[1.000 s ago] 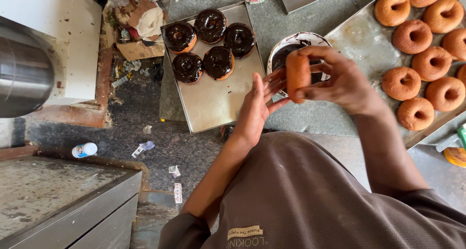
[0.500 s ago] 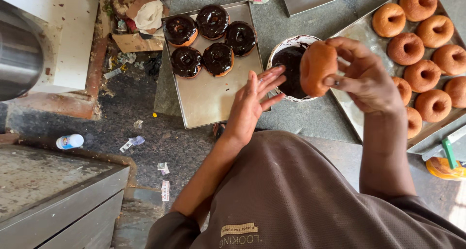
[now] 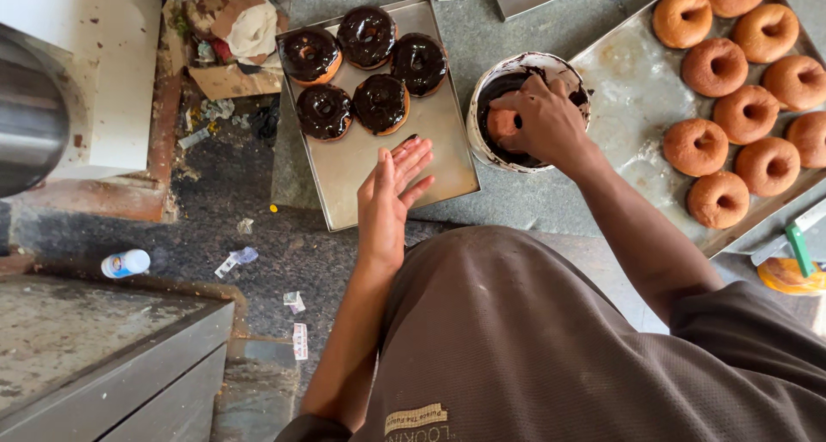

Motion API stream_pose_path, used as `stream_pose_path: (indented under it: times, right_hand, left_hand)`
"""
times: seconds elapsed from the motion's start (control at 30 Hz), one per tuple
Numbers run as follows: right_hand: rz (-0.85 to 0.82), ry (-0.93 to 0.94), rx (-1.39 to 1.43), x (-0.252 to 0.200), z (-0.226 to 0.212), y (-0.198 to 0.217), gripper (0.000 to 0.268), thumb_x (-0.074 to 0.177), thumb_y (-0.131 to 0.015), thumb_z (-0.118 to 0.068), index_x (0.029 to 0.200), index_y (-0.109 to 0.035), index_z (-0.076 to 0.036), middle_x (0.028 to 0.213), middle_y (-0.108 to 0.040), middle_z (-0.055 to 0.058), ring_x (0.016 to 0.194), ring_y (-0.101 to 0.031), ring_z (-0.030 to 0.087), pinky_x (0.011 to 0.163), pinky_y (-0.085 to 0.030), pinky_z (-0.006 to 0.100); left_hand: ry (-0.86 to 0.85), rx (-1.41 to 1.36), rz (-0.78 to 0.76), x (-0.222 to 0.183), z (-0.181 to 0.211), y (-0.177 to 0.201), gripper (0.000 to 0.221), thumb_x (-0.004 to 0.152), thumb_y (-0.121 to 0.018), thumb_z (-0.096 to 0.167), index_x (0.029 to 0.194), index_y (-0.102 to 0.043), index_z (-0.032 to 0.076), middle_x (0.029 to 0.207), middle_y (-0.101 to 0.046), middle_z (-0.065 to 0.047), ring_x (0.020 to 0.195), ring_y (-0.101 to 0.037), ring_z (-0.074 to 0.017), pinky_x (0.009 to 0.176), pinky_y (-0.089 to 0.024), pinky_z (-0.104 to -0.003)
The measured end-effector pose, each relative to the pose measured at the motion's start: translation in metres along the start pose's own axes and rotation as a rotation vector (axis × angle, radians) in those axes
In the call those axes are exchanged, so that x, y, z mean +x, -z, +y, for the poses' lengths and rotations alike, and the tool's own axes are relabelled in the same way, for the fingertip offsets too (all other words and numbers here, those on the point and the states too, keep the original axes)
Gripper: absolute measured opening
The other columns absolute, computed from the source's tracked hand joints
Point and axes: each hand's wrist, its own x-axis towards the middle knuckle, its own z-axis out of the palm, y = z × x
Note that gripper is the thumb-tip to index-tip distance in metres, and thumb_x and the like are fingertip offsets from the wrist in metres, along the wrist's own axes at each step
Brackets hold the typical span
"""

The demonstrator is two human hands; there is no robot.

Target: The person dips donuts into a bowl of chocolate glaze and places them onto a metal tray.

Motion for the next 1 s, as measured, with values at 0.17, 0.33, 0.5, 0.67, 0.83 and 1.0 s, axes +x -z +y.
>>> stream_pose_path:
  times: [0.17, 0.33, 0.5, 0.67, 0.83, 1.0]
  right_hand:
    - [0.045, 0.082, 0.059, 0.004, 0.004, 0.007, 0.061, 0.060, -0.094, -0.024, 0.119, -0.078, -0.023, 0.113, -0.064, 0.014, 0.111, -0.057, 0.037, 0.099, -0.050, 0.049]
    - [-0.032, 0.024, 0.398, 0.000, 0.013, 0.031, 0.060, 0.069, -0.094, -0.023, 0.126, -0.076, -0.016, 0.102, -0.068, 0.010, 0.093, -0.066, 0.026, 0.085, -0.057, 0.041]
    - [-0.063, -0.151, 1.094, -0.032, 0.018, 0.061, 0.052, 0.088, -0.085, -0.012, 0.138, -0.070, -0.008, 0.108, -0.073, 0.014, 0.094, -0.073, 0.025, 0.086, -0.062, 0.037]
    - [0.044, -0.110, 1.730, -0.063, 0.018, 0.079, 0.059, 0.095, -0.077, 0.000, 0.149, -0.054, -0.005, 0.143, -0.062, 0.012, 0.128, -0.066, 0.025, 0.104, -0.060, 0.045]
    - [0.067, -0.044, 1.845, -0.068, 0.009, 0.090, 0.061, 0.096, -0.076, 0.001, 0.151, -0.051, -0.005, 0.148, -0.058, 0.015, 0.135, -0.062, 0.027, 0.109, -0.059, 0.047]
    - [0.154, 0.008, 1.857, -0.072, 0.000, 0.090, 0.063, 0.095, -0.077, 0.003, 0.153, -0.051, -0.003, 0.149, -0.059, 0.017, 0.136, -0.062, 0.027, 0.114, -0.057, 0.041]
  left_hand:
    - [-0.046, 0.091, 0.056, -0.003, 0.004, 0.001, 0.068, 0.106, -0.043, 0.050, 0.142, -0.052, -0.007, 0.142, -0.064, -0.021, 0.134, -0.061, -0.0289, 0.106, -0.052, -0.040]
    - [-0.070, 0.209, 0.019, -0.004, 0.004, -0.007, 0.071, 0.105, -0.045, 0.053, 0.142, -0.054, -0.006, 0.143, -0.064, -0.021, 0.136, -0.061, -0.0302, 0.108, -0.052, -0.041]
    - [-0.232, 0.444, -0.063, -0.003, 0.005, -0.022, 0.068, 0.107, -0.046, 0.054, 0.146, -0.055, -0.001, 0.153, -0.055, -0.024, 0.147, -0.050, -0.0317, 0.117, -0.044, -0.045]
    - [-0.534, 1.065, -0.156, 0.008, -0.006, -0.060, 0.072, 0.106, -0.038, 0.065, 0.156, -0.050, 0.013, 0.172, -0.026, -0.025, 0.161, -0.022, -0.0443, 0.129, -0.024, -0.064]
    - [-0.663, 1.281, -0.280, 0.026, -0.027, -0.108, 0.081, 0.104, -0.031, 0.072, 0.168, -0.031, 0.021, 0.176, -0.005, -0.024, 0.163, -0.009, -0.0527, 0.122, -0.018, -0.079]
    - [-0.712, 1.296, -0.228, 0.036, -0.038, -0.124, 0.086, 0.102, -0.031, 0.075, 0.167, -0.027, 0.019, 0.175, -0.004, -0.026, 0.163, -0.008, -0.0537, 0.118, -0.020, -0.082]
